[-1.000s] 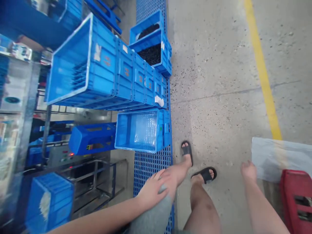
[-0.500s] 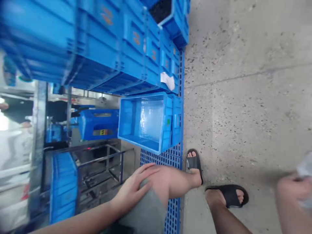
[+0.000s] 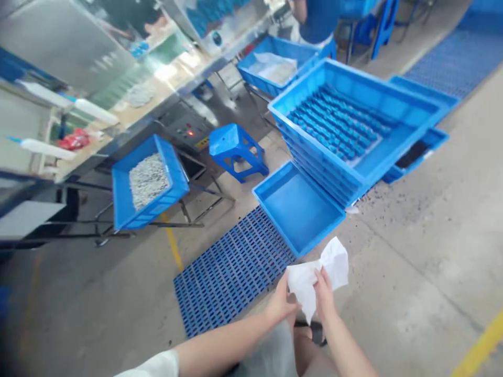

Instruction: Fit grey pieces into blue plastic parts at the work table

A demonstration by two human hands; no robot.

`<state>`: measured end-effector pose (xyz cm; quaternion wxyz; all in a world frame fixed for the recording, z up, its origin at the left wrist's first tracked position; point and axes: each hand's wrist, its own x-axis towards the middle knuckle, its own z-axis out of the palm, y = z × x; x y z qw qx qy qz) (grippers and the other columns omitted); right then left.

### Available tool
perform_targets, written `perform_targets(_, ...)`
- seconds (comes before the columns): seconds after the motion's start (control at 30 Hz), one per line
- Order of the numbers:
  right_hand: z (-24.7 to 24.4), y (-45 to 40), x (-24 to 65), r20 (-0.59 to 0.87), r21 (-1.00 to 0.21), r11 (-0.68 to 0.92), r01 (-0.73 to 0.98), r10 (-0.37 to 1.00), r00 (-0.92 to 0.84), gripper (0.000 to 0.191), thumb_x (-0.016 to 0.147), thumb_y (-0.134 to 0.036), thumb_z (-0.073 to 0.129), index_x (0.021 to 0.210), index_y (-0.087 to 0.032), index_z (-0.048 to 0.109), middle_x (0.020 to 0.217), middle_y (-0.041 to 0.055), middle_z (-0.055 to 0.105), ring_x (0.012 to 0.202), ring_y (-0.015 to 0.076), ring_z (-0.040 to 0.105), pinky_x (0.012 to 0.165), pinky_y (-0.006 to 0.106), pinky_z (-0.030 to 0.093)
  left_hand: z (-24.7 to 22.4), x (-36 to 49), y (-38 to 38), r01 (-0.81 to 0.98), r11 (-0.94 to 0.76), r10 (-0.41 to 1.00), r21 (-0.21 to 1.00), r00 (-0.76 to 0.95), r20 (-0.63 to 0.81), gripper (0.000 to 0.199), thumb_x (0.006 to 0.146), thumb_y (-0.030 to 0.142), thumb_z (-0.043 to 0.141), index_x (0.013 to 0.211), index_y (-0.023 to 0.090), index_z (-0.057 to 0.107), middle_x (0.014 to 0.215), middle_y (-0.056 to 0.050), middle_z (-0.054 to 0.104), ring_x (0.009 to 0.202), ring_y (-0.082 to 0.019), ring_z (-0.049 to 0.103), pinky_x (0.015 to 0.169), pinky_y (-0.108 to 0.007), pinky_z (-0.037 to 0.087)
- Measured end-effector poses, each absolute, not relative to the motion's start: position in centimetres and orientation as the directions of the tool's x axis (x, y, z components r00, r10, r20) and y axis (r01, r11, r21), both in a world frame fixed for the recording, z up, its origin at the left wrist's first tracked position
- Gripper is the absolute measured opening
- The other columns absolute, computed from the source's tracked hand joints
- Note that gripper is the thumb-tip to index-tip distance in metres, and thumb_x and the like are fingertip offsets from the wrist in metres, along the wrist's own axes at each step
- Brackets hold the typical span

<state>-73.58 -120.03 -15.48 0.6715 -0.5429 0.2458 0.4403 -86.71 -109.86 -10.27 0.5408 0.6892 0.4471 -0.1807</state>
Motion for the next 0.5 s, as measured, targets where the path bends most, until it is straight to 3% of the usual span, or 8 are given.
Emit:
perform_targets(0.07,-11.8,-117.3,-71.7,-0.782,-0.469,0.083,-0.879,0.424,0.457,0.063,0.064,-0.056,0.084,0.115,-0.022,0.070,0.116,0.0078,0.077,0.108,0.0284,0.073,0.085,0.036,0.062,-9.5,-84.1,-107.3,0.765,0.178,0.531,0.619,0.455,-0.715,0.127,0.058,0.019,0.085,0.165,0.026,0.017,0.157,-0.017,0.046,0.119,-0.031,0.064,0.089,-0.037,0.058)
perform_targets(0.13,-9.6,-115.2,-69.7,-0.745,-0.512,0.031,-0.858,0.482,0.462,0.069,0.068,-0.059,0.082,0.125,-0.023,0.068,0.125,0.0091,0.074,0.119,0.0300,0.069,0.090,0.038,0.060,-8.5,-81.4,-104.3,0.714,0.327,0.585,0.619,0.362,-0.726,0.098,0.063,0.017,0.081,0.152,0.024,0.043,0.122,-0.010,0.071,0.088,-0.022,0.071,0.071,-0.029,0.055)
perform_targets(0.2,-8.5,-113.8,-67.7,-0.681,-0.597,-0.026,-0.802,0.544,0.490,0.080,0.078,-0.067,0.071,0.145,-0.025,0.055,0.138,0.0107,0.068,0.129,0.0310,0.064,0.099,0.043,0.057,-7.3,-78.9,-101.4,0.668,0.427,0.601,0.610,0.294,-0.743,0.052,0.067,0.017,0.077,0.118,0.016,0.068,0.083,-0.004,0.072,0.065,-0.016,0.065,0.058,-0.024,0.048)
perform_targets(0.27,-8.3,-113.2,-65.6,-0.580,-0.764,-0.114,-0.635,0.554,0.597,0.087,0.086,-0.069,0.062,0.159,-0.028,0.039,0.153,0.0116,0.055,0.140,0.0314,0.054,0.113,0.049,0.047,-6.1,-76.8,-98.8,0.624,0.481,0.605,0.616,0.273,-0.748,0.020,0.072,0.018,0.074,0.090,0.013,0.071,0.065,-0.002,0.065,0.055,-0.014,0.060,0.050,-0.022,0.042)
perform_targets(0.37,-9.3,-112.6,-63.4,-0.273,-0.947,-0.304,-0.107,0.581,0.767,0.098,0.085,-0.068,0.067,0.164,-0.024,0.028,0.168,0.0151,0.030,0.155,0.0364,0.031,0.126,0.057,0.027,-4.7,-74.4,-95.3,0.531,0.583,0.593,0.615,0.239,-0.769,0.015,0.082,0.025,0.070,0.092,0.014,0.069,0.066,0.000,0.064,0.053,-0.013,0.059,0.046,-0.020,0.039)
perform_targets(0.43,-10.3,-111.7,-62.9,-0.108,-0.912,-0.354,0.206,0.694,0.712,0.107,0.081,-0.068,0.072,0.165,-0.022,0.024,0.171,0.0180,0.021,0.157,0.0409,0.023,0.125,0.064,0.020,-4.4,-73.2,-93.0,0.467,0.647,0.584,0.603,0.206,-0.785,0.020,0.090,0.030,0.065,0.104,0.015,0.068,0.073,0.000,0.065,0.056,-0.012,0.059,0.047,-0.020,0.042)
perform_targets(0.5,-11.3,-110.4,-63.2,-0.043,-0.860,-0.339,0.381,0.793,0.607,0.103,0.085,-0.067,0.069,0.166,-0.023,0.022,0.171,0.0189,0.020,0.157,0.0421,0.022,0.123,0.069,0.020,-4.7,-72.0,-90.4,0.417,0.695,0.575,0.585,0.166,-0.801,0.025,0.097,0.034,0.062,0.111,0.014,0.065,0.082,-0.001,0.066,0.061,-0.011,0.060,0.052,-0.021,0.048)
